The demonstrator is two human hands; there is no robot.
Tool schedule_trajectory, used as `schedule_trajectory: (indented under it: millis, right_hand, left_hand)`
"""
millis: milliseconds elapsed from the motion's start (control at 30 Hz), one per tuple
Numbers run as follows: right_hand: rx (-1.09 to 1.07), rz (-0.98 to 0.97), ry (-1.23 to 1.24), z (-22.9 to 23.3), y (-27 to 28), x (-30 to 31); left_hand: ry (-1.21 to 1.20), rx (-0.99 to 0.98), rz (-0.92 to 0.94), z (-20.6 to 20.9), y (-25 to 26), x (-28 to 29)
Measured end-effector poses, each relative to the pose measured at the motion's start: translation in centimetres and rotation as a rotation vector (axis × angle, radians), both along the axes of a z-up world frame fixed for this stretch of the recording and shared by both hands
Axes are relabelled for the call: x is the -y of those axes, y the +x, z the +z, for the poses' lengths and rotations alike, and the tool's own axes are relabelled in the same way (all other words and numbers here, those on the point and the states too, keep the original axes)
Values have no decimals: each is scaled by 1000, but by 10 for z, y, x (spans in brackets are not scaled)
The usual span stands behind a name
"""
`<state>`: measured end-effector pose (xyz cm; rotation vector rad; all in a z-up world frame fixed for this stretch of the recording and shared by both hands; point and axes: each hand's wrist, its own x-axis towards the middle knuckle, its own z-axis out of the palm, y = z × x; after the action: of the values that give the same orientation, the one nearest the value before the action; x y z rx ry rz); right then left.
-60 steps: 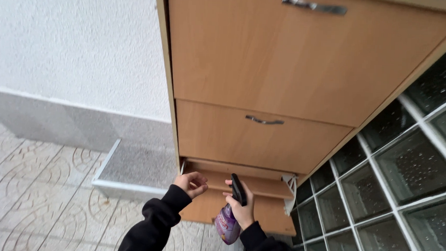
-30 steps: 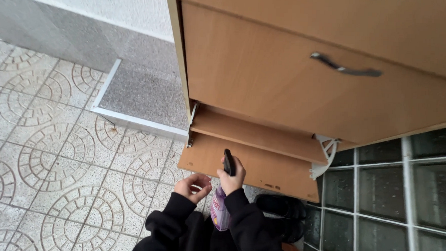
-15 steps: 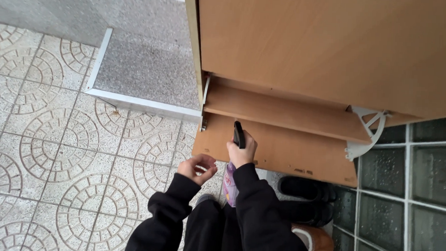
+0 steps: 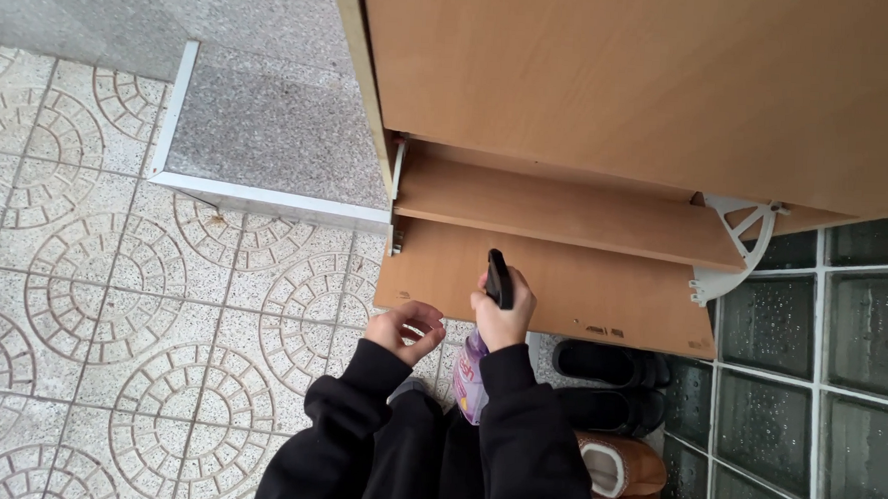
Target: The person sprays a cleaning solution into an open wooden drawer and wipes the interior surfaces with a yellow cloth. They then place the spray bottle on top of the cabinet and continue wiping the drawer's bottom and sides.
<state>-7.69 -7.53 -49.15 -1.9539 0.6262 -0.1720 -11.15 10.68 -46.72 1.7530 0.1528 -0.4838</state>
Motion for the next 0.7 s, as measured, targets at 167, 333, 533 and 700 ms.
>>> schedule_trajectory:
  millis: [167, 333, 533, 700]
  right_hand:
    - [-34, -39, -34, 0, -11, 21]
    - [-28, -74, -63, 3, -22, 35]
    - [12, -122, -24, 24, -27, 54]
    - [-10, -151, -35, 12, -29, 83]
  left_hand:
    - [-12, -11, -15, 3, -4, 18]
    - [-19, -6, -36, -3, -10, 31]
    - [-13, 7, -50, 5, -10, 47]
    - [-29, 7, -57, 6, -12, 63]
